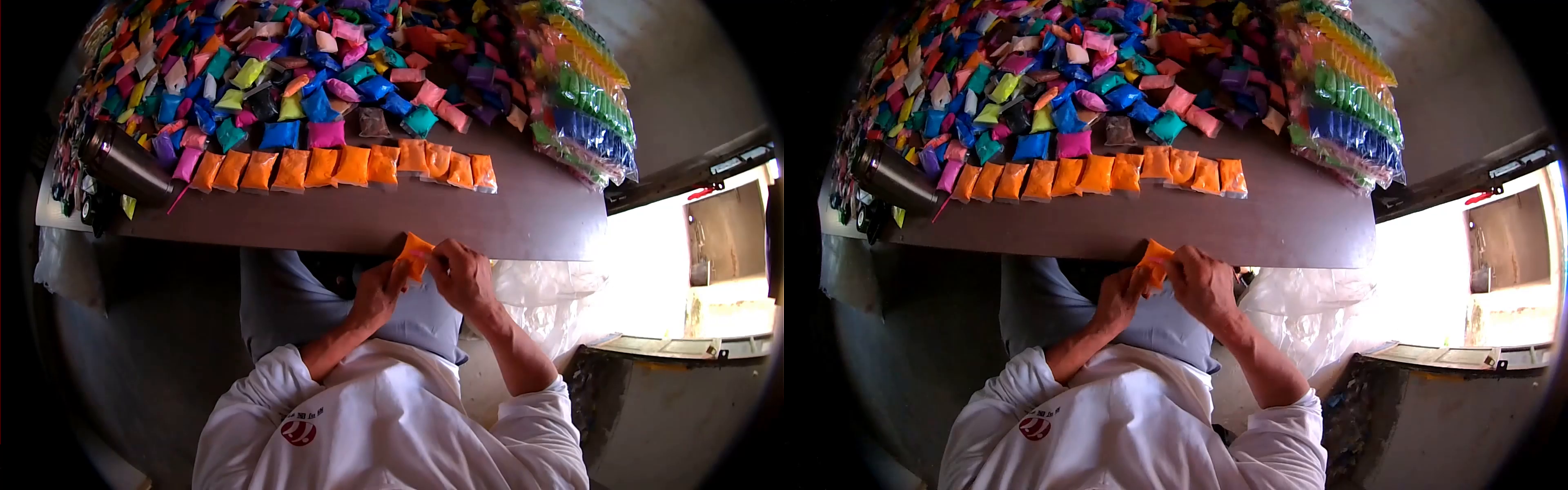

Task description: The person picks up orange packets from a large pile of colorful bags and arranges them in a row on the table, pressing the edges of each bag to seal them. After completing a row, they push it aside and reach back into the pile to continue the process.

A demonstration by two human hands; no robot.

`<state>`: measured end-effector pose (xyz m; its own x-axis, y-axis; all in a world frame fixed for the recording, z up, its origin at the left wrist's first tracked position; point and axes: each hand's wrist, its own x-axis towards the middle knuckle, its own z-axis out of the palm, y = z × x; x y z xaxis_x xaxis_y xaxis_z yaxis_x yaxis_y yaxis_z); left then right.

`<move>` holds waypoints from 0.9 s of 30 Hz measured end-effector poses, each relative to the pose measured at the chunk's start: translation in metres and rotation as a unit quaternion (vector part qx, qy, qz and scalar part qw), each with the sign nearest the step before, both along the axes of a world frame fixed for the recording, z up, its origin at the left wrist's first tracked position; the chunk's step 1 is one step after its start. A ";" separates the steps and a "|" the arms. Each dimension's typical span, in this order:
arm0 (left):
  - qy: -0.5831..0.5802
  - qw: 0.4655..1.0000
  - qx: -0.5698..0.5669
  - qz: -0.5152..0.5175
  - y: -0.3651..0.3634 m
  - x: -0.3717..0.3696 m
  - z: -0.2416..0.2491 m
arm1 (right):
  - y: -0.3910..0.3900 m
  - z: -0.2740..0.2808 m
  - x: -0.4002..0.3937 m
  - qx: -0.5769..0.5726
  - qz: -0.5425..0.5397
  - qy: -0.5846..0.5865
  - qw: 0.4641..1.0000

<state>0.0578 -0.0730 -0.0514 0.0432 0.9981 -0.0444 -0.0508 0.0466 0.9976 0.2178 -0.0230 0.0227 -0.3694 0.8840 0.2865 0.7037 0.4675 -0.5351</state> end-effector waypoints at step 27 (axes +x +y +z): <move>-0.206 0.961 -0.109 -0.147 -0.003 -0.016 0.000 | -0.007 0.000 0.006 -0.366 -0.019 0.389 0.845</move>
<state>0.0423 -0.0764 -0.0514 0.3802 0.9094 -0.1689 -0.3926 0.3240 0.8608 0.2241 -0.0300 0.0229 -0.2887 0.9364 -0.1993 0.0127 -0.2044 -0.9788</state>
